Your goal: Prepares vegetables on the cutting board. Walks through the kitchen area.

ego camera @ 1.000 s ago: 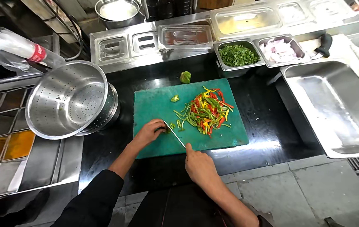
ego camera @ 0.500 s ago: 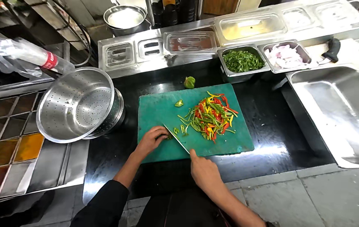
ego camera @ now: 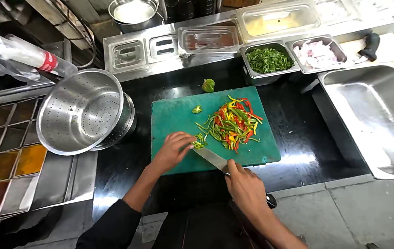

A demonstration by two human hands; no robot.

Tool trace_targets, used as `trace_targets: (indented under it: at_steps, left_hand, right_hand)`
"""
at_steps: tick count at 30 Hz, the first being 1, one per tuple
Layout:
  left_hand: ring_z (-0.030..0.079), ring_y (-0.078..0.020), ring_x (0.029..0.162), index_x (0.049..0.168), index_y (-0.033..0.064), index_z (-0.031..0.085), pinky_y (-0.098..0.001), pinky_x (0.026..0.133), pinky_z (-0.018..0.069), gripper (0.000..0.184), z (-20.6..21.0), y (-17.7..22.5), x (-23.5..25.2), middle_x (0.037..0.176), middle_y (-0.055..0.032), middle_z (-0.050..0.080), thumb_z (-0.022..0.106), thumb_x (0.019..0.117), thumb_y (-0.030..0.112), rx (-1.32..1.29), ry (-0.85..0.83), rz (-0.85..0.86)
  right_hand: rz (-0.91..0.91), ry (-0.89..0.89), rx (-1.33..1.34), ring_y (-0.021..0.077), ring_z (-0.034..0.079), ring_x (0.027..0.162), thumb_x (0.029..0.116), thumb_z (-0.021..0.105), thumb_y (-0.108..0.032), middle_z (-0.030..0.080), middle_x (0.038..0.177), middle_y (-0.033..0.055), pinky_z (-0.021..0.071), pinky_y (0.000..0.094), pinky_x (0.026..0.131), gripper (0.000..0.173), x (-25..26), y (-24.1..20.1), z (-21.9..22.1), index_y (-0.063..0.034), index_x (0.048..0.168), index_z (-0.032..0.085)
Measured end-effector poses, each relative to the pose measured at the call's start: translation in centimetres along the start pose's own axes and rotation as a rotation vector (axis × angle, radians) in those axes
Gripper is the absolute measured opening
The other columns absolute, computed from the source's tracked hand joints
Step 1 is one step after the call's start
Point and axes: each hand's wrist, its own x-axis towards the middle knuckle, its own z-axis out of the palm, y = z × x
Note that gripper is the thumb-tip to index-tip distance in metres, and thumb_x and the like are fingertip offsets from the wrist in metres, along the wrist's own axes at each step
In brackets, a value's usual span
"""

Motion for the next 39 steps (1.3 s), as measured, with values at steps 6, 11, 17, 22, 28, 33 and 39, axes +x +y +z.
trace_targets:
  at_steps: [6, 11, 17, 22, 28, 33, 39]
  left_hand:
    - [0.063, -0.0258, 0.119, 0.124, 0.0113, 0.074, -0.0535, 0.107, 0.0429, 0.026, -1.5, 0.2, 5.0, 0.121, -0.0084, 0.071, 0.062, 0.1031, 0.023, -0.129, -0.586, -0.083]
    - [0.068, -0.0224, 0.103, 0.123, 0.0031, 0.069, -0.0402, 0.096, 0.0536, 0.024, -0.7, 0.2, 7.9, 0.111, -0.0139, 0.071, 0.056, 0.1063, 0.016, -0.189, -0.551, -0.097]
    - [0.073, -0.0145, 0.097, 0.139, 0.0069, 0.060, -0.0327, 0.090, 0.0592, 0.040, -0.8, 0.2, 8.6, 0.118, -0.0090, 0.073, 0.063, 0.0997, 0.002, -0.394, -0.267, -0.165]
    - [0.072, -0.0141, 0.101, 0.121, 0.0001, 0.069, -0.0311, 0.093, 0.0588, 0.024, -0.5, -0.7, 7.7, 0.114, -0.0112, 0.073, 0.067, 0.0979, 0.007, -0.370, 0.042, -0.173]
    - [0.067, -0.0288, 0.107, 0.118, 0.0016, 0.071, -0.0466, 0.096, 0.0535, 0.023, -1.1, -2.8, 4.7, 0.117, -0.0164, 0.070, 0.066, 0.1004, 0.015, -0.110, -0.163, -0.387]
    - [0.065, -0.0256, 0.120, 0.134, 0.0036, 0.062, -0.0441, 0.105, 0.0519, 0.030, -3.2, -4.1, -0.2, 0.135, -0.0145, 0.063, 0.055, 0.1064, 0.011, -0.213, -0.241, -0.620]
    - [0.066, -0.0286, 0.105, 0.135, 0.0051, 0.064, -0.0445, 0.095, 0.0545, 0.038, -1.2, -3.8, -2.3, 0.124, -0.0176, 0.065, 0.070, 0.0977, 0.012, -0.102, -0.133, -0.557]
  right_hand:
    - [-0.116, 0.060, -0.091, 0.0319, 0.068, 0.062, 0.0748, 0.085, -0.009, 0.067, 0.073, 0.0114, 0.0534, 0.0440, 0.053, 0.027, -0.1, 2.2, -0.7, -0.0065, 0.095, 0.068]
    - [-0.128, 0.088, -0.101, 0.0314, 0.068, 0.060, 0.0728, 0.085, -0.009, 0.066, 0.070, 0.0107, 0.0518, 0.0422, 0.050, 0.026, -1.0, 2.8, -1.6, -0.0065, 0.092, 0.068]
    - [-0.032, 0.004, 0.026, 0.0316, 0.069, 0.059, 0.0710, 0.083, -0.012, 0.069, 0.072, 0.0100, 0.0532, 0.0454, 0.049, 0.028, -3.4, 3.3, -1.0, -0.0076, 0.094, 0.068]
    - [0.077, -0.105, 0.139, 0.0340, 0.070, 0.061, 0.0755, 0.082, -0.014, 0.070, 0.073, 0.0120, 0.0543, 0.0496, 0.049, 0.027, -4.5, 2.7, -0.5, -0.0070, 0.097, 0.069]
    - [0.157, -0.356, 0.205, 0.0379, 0.072, 0.071, 0.0881, 0.074, -0.026, 0.073, 0.082, 0.0148, 0.0545, 0.0546, 0.057, 0.028, -5.1, 2.3, -0.7, -0.0088, 0.109, 0.069]
    - [0.229, -0.441, 0.247, 0.0412, 0.073, 0.075, 0.0936, 0.071, -0.033, 0.074, 0.087, 0.0178, 0.0546, 0.0586, 0.061, 0.032, -5.2, 2.5, -1.1, -0.0079, 0.113, 0.069]
    - [0.219, -0.578, 0.268, 0.0424, 0.072, 0.085, 0.1008, 0.061, -0.038, 0.073, 0.093, 0.0188, 0.0537, 0.0617, 0.070, 0.035, -1.5, 2.4, -0.1, -0.0095, 0.120, 0.067]
